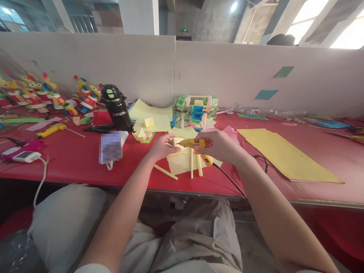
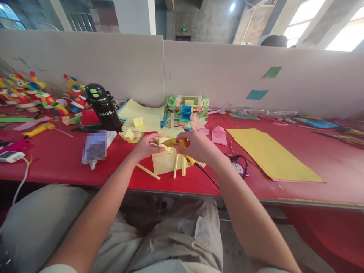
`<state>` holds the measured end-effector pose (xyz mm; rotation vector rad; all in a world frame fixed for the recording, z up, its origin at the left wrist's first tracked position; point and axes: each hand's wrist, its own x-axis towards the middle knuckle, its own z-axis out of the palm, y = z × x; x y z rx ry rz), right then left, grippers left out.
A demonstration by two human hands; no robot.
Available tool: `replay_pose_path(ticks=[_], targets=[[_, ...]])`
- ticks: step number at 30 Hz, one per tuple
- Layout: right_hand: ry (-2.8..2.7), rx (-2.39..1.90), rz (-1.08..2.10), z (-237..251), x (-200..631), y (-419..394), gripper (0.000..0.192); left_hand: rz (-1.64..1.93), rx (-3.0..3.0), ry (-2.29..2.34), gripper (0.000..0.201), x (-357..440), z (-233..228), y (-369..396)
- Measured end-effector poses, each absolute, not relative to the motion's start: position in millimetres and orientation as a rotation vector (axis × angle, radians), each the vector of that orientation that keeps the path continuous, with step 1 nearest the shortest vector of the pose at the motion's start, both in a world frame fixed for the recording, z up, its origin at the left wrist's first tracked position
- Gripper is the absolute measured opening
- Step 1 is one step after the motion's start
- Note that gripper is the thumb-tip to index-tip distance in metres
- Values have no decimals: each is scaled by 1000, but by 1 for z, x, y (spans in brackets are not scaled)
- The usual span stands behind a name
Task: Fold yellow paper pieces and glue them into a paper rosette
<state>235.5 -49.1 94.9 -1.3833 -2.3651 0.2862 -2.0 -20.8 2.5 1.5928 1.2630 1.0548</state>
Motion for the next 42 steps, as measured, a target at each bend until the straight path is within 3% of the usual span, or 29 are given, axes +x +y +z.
replay_pose_path(ticks=[20, 25, 29, 34, 38, 42], targets=[[-2416, -1422, 246, 98, 246, -51, 21, 1047, 1600, 1265, 62, -2, 5, -23], [-2226, -1749, 93, 88, 276, -29, 31, 1045, 1612, 1299, 62, -4, 3, -22], [-2056, -1943, 12, 66, 304, -1, 57, 1056, 1626, 1293, 65, -4, 1, -21], [-2091, -2145, 57, 49, 313, 14, 45, 1055, 1614, 1274, 66, -3, 3, -22], [-2038, -1892, 11, 65, 288, 10, 50, 1048, 1653, 1320, 64, -3, 2, -22], [-2279, -1245, 169, 96, 214, 13, 21, 1028, 1691, 1324, 61, -4, -4, -18]])
